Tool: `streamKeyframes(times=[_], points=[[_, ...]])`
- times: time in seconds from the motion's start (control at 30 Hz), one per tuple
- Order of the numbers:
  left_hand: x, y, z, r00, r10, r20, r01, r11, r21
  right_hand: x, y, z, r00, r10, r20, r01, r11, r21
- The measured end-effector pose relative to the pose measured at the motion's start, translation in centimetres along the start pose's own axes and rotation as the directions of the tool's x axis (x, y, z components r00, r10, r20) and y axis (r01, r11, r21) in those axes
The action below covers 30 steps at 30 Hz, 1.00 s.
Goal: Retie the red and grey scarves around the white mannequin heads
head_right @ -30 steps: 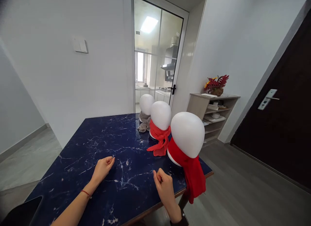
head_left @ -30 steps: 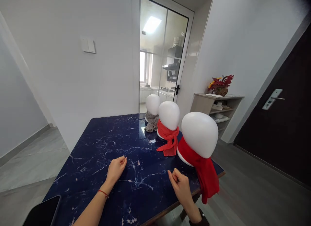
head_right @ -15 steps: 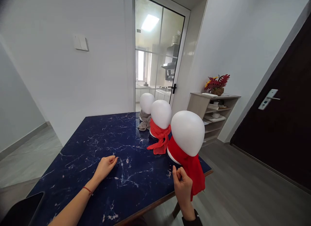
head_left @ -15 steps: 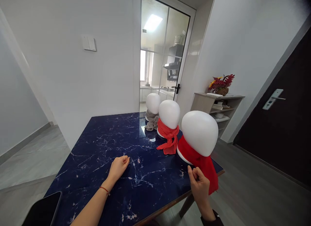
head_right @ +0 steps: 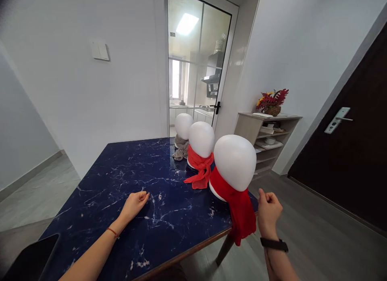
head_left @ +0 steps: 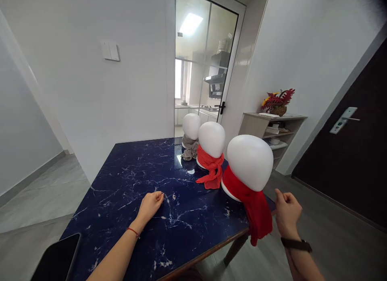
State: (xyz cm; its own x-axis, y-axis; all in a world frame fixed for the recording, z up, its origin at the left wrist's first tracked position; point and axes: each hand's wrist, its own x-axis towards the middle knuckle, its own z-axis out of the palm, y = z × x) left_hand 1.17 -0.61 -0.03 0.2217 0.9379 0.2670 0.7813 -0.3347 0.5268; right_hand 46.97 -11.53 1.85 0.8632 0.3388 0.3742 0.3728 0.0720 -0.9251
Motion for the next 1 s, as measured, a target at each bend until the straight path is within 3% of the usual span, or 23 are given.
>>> streamKeyframes(times=[0.1,0.2,0.33,0.57,0.87,1.0], points=[[-0.1,0.0,-0.1,1.000,-0.015,0.003,0.015,1.000,0.009,3.4,2.3,1.5,0.991,0.016,0.130,-0.006,0.997,-0.074],[-0.2,0.0,-0.1,1.000,-0.025,0.008,0.024,1.000,0.011,4.8,4.1,2.6,0.968,0.035,0.250,0.008,0.986,-0.167],[-0.2,0.0,-0.1,1.000,-0.024,0.012,0.024,1.000,0.015,4.8,5.0,3.0,0.969,-0.016,0.245,0.090,0.951,-0.294],[-0.2,0.1,-0.1,1.000,-0.020,0.021,0.019,1.000,0.021,4.9,5.9,3.2,0.921,0.007,0.390,0.172,0.890,-0.421],[-0.1,0.2,0.1,1.000,0.009,-0.008,-0.009,1.000,-0.009,4.3,5.6,3.5,0.910,0.019,0.414,0.212,0.838,-0.503],[-0.2,0.4,0.0,0.999,0.039,-0.031,-0.042,0.995,-0.090,4.0,5.4,3.5,0.872,-0.010,0.490,0.275,0.839,-0.471]])
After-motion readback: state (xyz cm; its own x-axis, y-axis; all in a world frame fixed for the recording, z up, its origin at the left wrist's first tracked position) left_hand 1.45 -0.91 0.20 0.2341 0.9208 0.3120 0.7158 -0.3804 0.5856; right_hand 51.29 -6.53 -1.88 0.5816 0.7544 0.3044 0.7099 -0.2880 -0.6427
